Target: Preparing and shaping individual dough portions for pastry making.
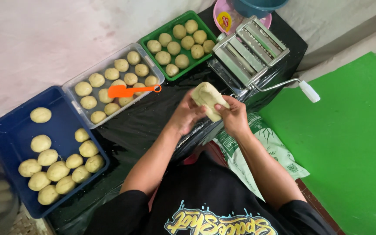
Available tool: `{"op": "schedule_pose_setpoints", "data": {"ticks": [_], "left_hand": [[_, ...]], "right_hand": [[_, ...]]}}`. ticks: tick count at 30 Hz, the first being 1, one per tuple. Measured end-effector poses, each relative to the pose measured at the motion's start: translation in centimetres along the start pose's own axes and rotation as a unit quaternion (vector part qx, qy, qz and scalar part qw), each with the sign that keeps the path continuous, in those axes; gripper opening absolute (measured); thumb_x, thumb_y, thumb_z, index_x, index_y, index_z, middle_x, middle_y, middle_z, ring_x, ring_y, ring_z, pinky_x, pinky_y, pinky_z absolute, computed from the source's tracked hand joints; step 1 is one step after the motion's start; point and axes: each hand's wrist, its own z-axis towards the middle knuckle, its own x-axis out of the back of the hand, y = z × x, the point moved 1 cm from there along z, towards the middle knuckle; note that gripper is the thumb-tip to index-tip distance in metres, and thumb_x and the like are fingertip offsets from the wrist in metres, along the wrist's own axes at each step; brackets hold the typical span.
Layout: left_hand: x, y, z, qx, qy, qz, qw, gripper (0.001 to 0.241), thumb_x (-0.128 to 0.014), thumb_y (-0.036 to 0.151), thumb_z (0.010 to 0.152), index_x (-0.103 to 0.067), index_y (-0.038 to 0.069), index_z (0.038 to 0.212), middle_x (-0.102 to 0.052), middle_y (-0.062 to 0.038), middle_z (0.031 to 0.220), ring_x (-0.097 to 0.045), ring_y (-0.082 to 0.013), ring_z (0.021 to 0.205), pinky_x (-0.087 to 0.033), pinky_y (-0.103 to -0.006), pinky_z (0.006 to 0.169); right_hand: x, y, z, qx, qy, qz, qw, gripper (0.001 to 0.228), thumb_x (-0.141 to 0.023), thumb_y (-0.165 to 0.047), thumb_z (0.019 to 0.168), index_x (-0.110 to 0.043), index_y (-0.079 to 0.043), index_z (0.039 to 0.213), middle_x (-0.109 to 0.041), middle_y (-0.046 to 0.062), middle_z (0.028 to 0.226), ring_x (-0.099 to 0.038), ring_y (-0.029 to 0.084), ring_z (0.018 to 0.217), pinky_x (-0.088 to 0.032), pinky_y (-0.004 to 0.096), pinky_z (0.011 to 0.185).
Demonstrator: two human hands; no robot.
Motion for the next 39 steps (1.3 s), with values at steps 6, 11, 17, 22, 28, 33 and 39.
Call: {"op": "schedule_pose_setpoints", "data": {"ticks": [6, 11, 17, 22, 28, 33, 39], "left_hand": [[0.6, -4.3, 1.4, -0.057, 0.011, 0.094, 0.994, 0.079, -0.098, 0.003, 0.065, -0.053, 0.005, 0.129, -0.069, -0.016, 0.112, -0.071, -0.0266, 0.097, -0.066, -0.0437, 0.076], [0.4, -0.6, 1.0, -0.088, 0.006, 0.302, 0.949, 0.074, -0.099, 0.02, 0.066, -0.056, 0.004, 0.123, -0.073, -0.019, 0.106, -0.072, -0.0314, 0.102, -0.064, -0.0444, 0.08], [-1.4, 1.5, 0.4, -0.083, 0.021, 0.457, 0.885, 0.078, -0.096, 0.039, 0.067, -0.058, 0.008, 0.127, -0.074, -0.021, 0.103, -0.07, -0.0398, 0.106, -0.062, -0.0505, 0.081], [-1.1, 2.2, 0.2, -0.086, 0.003, 0.357, 0.93, 0.069, -0.095, 0.016, 0.071, -0.058, 0.002, 0.127, -0.074, -0.025, 0.1, -0.073, -0.0371, 0.098, -0.064, -0.0463, 0.077], [-2.0, 4.0, -0.8, -0.133, 0.019, 0.353, 0.926, 0.032, -0.091, 0.027, 0.079, -0.069, 0.004, 0.086, -0.068, -0.007, 0.068, -0.061, -0.009, 0.073, -0.055, -0.0291, 0.058], [-2.2, 4.3, -0.5, -0.175, 0.054, 0.443, 0.878, 0.031, -0.088, 0.029, 0.081, -0.068, 0.006, 0.079, -0.066, -0.011, 0.058, -0.062, -0.0111, 0.06, -0.05, -0.0325, 0.049], [-1.3, 3.4, -0.5, -0.119, 0.014, 0.289, 0.95, 0.02, -0.089, 0.014, 0.078, -0.071, 0.005, 0.085, -0.072, -0.004, 0.07, -0.066, -0.0101, 0.069, -0.058, -0.028, 0.061]], "right_hand": [[-0.6, -2.0, -0.3, 0.034, -0.025, -0.017, 0.999, 0.035, -0.074, -0.006, 0.095, -0.065, -0.001, 0.129, -0.073, 0.007, 0.092, -0.061, 0.006, 0.076, -0.051, 0.021, 0.065], [-0.3, -3.6, -0.4, 0.045, -0.075, 0.018, 0.996, 0.056, -0.082, 0.003, 0.083, -0.061, 0.001, 0.134, -0.076, 0.012, 0.1, -0.071, 0.015, 0.084, -0.06, 0.03, 0.078], [0.8, -2.1, 0.1, 0.071, -0.038, 0.005, 0.997, 0.047, -0.083, 0.006, 0.08, -0.068, 0.002, 0.125, -0.078, 0.011, 0.102, -0.071, 0.012, 0.088, -0.06, 0.03, 0.081], [0.3, -2.4, -0.2, 0.074, -0.04, 0.035, 0.996, 0.047, -0.082, 0.007, 0.08, -0.068, 0.002, 0.125, -0.078, 0.01, 0.103, -0.073, 0.013, 0.09, -0.061, 0.031, 0.083], [-1.5, -4.5, -1.4, 0.034, -0.049, 0.062, 0.996, 0.048, -0.082, 0.004, 0.083, -0.065, 0.002, 0.127, -0.077, 0.009, 0.1, -0.072, 0.012, 0.085, -0.06, 0.029, 0.08], [-1.3, -4.0, -1.1, 0.029, -0.045, -0.037, 0.998, 0.026, -0.077, -0.005, 0.092, -0.073, -0.002, 0.117, -0.077, 0.006, 0.09, -0.068, 0.007, 0.076, -0.058, 0.026, 0.07], [-1.3, -4.6, -1.2, 0.03, -0.019, -0.086, 0.996, 0.01, -0.076, -0.005, 0.092, -0.076, -0.003, 0.101, -0.073, 0.004, 0.073, -0.063, 0.007, 0.062, -0.053, 0.023, 0.06]]}}
